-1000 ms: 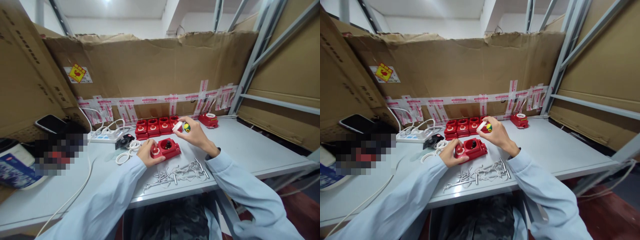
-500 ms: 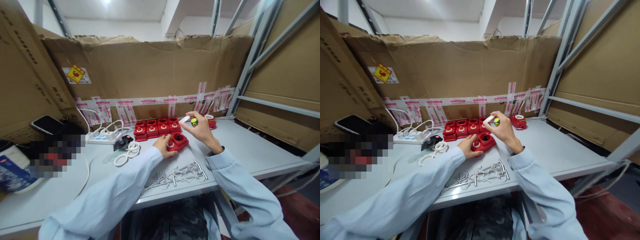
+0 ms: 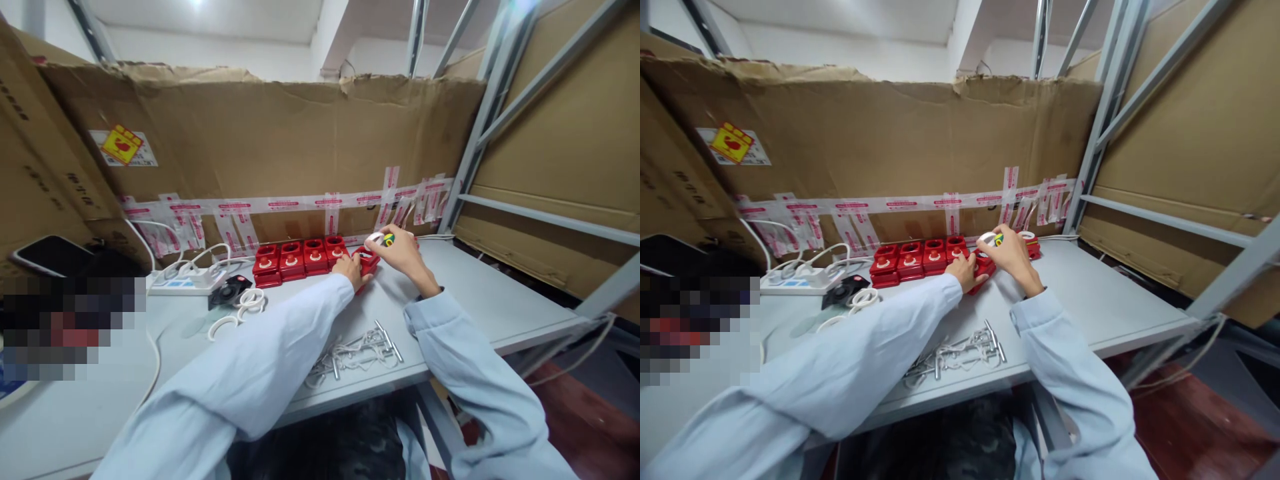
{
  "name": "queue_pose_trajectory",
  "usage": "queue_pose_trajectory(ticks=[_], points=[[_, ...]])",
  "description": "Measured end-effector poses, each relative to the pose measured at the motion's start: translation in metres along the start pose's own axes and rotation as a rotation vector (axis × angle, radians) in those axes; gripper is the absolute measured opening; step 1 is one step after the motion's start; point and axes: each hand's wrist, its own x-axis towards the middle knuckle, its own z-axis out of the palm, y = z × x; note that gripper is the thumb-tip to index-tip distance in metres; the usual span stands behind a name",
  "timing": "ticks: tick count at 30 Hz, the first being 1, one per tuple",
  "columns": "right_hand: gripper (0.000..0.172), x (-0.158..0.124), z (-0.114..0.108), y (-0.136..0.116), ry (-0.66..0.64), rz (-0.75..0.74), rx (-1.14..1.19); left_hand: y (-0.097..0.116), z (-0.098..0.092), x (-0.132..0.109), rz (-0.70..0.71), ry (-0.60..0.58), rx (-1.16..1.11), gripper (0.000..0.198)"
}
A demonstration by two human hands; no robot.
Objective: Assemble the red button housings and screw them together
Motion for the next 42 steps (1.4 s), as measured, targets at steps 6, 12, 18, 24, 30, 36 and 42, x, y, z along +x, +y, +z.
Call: queue_pose_trajectory(ticks=[6,12,18,24,30,36,42], points=[[0.037,0.010,0.007,0.025,-0.294,0.205,-0.112,-0.020,-0.011,-0.008,0.186,-0.150,0.026,0.087],[0.038,0.018,0.015,0.042,-0.403,0.280,-0.018,-0.027,-0.007,-0.008,0.270,-0.022,0.059,0.054],[0.040,0.024,0.022,0.053,-0.321,0.275,0.004,-0.007,0.004,0.019,0.258,0.106,0.142,0.039],[0.039,0.024,0.021,0.051,-0.223,0.262,0.021,-0.004,0.004,0.050,0.227,0.172,0.252,0.031],[0.042,0.022,0.021,0.045,-0.140,0.221,0.061,-0.019,-0.004,0.062,0.209,0.235,0.254,0.032],[0.050,0.017,0.020,0.030,-0.088,0.015,0.232,-0.048,-0.061,0.033,0.265,0.347,0.170,0.036],[0.040,-0.011,0.019,-0.024,-0.446,-0.262,0.322,-0.103,-0.138,-0.046,0.333,0.636,-0.077,0.031]])
